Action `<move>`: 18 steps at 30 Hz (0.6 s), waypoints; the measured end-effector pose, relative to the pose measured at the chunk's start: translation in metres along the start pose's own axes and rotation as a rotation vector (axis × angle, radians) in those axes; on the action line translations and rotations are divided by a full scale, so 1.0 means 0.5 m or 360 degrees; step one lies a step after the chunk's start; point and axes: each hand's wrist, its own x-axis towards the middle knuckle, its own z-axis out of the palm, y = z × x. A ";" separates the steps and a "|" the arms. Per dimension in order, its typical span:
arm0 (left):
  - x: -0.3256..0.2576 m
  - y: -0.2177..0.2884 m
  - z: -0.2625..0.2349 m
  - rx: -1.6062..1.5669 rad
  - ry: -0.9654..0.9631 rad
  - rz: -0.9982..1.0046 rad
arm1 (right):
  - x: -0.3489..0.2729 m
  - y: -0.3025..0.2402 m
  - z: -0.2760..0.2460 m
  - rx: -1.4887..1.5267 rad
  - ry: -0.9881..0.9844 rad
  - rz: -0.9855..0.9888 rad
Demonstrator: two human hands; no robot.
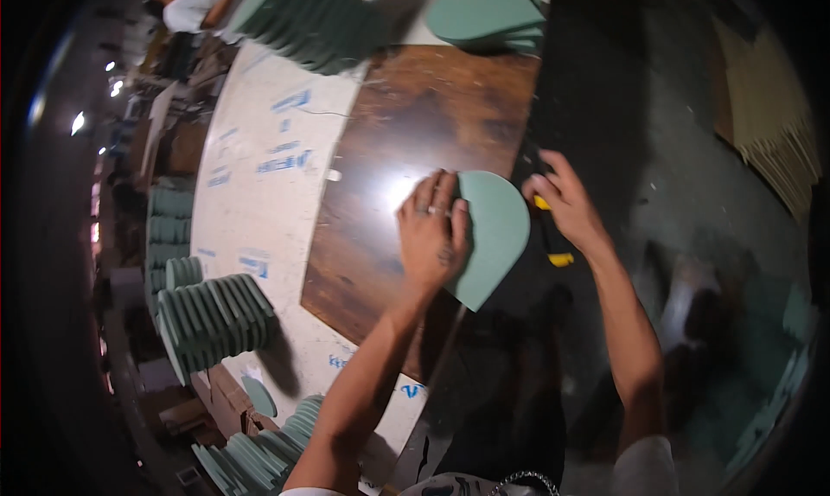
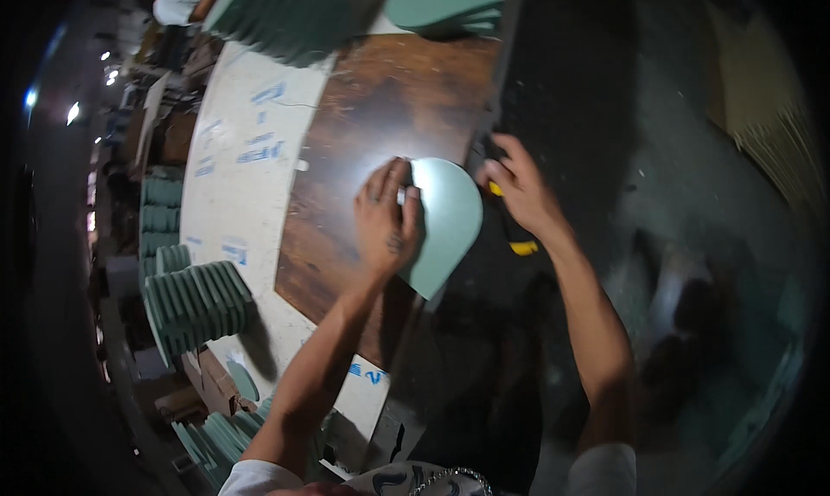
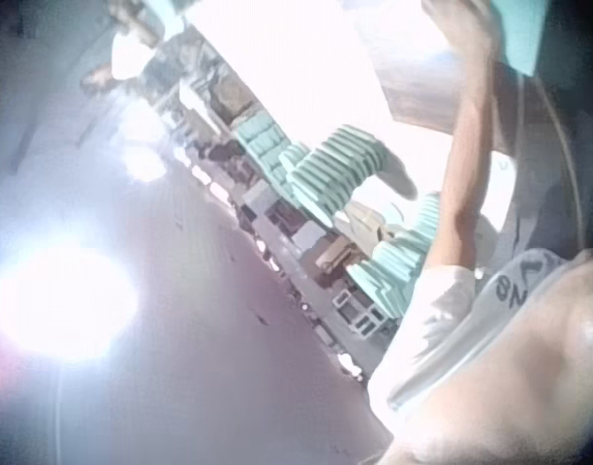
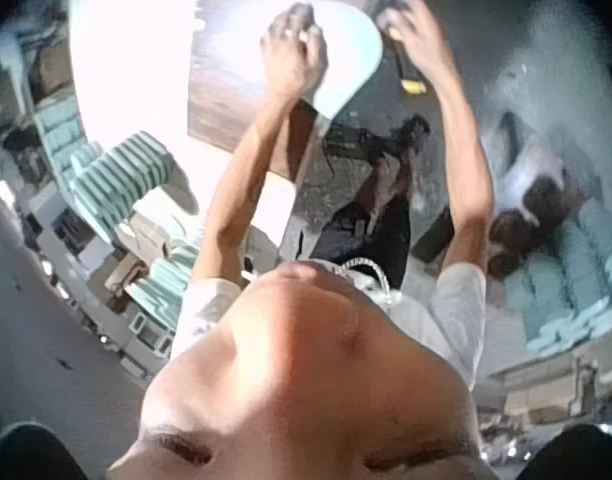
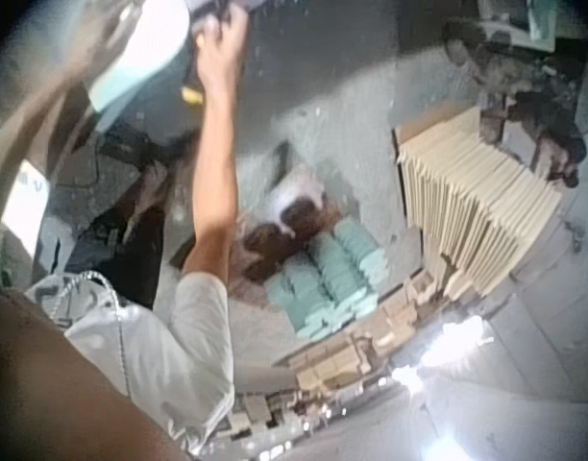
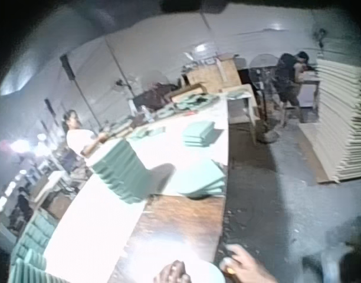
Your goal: Trimming the edges of green foam furniture inserts using a utility knife.
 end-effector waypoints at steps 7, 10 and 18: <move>0.010 -0.027 -0.007 0.0128 0.0042 0.0123 | 0.047 -0.069 0.031 -0.0506 -0.0183 -0.0234; 0.006 -0.007 0.001 0.0021 0.0016 0.0051 | 0.050 -0.061 0.023 -0.0656 -0.0148 -0.0450; -0.016 -0.028 -0.014 0.0096 0.0002 -0.0033 | -0.062 -0.001 0.053 0.0462 0.0507 0.0237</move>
